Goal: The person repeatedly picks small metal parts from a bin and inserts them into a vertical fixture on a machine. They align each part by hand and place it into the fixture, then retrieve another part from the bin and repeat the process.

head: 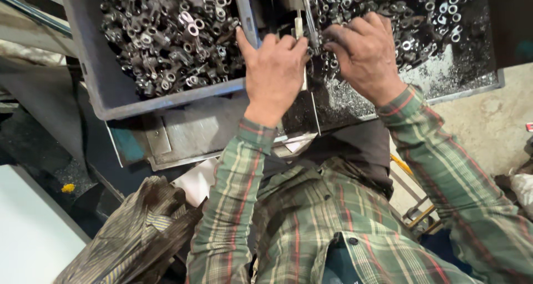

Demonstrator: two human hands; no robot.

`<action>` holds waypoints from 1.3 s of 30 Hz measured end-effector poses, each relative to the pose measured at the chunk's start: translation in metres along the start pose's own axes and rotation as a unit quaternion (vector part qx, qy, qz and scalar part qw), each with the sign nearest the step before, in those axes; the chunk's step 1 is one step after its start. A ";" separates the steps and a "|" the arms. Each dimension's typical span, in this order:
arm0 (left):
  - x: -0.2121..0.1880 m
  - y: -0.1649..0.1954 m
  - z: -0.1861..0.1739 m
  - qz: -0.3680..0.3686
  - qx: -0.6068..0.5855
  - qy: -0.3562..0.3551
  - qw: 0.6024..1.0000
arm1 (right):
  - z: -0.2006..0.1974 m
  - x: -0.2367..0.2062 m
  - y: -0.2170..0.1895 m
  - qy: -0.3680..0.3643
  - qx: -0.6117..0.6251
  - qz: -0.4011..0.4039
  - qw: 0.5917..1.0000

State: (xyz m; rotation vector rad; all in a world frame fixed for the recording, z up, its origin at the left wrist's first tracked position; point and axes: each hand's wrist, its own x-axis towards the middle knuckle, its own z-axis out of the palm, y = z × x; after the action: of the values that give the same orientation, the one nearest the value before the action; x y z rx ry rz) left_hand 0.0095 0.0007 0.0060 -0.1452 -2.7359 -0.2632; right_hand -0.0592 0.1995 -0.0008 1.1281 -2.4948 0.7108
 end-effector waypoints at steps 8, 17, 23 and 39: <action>0.004 -0.004 -0.014 0.024 -0.049 -0.029 0.998 | -0.011 -0.012 -0.007 -0.041 0.106 0.053 0.992; -0.008 -0.025 -0.012 -0.185 -0.583 0.111 0.783 | 0.017 -0.043 0.004 -0.165 0.060 0.050 0.983; -0.008 -0.040 -0.011 -0.216 -0.704 0.271 0.620 | 0.050 -0.046 0.014 -0.233 -0.058 0.035 0.970; 0.001 -0.008 -0.020 0.001 -0.144 -0.044 0.989 | -0.013 -0.019 -0.003 -0.084 0.179 0.029 0.980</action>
State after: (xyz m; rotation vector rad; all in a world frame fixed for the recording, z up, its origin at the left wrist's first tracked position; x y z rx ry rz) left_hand 0.0151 -0.0110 0.0236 -0.2436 -2.7686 -0.6664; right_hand -0.0439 0.2165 0.0018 1.2849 -2.6153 1.1630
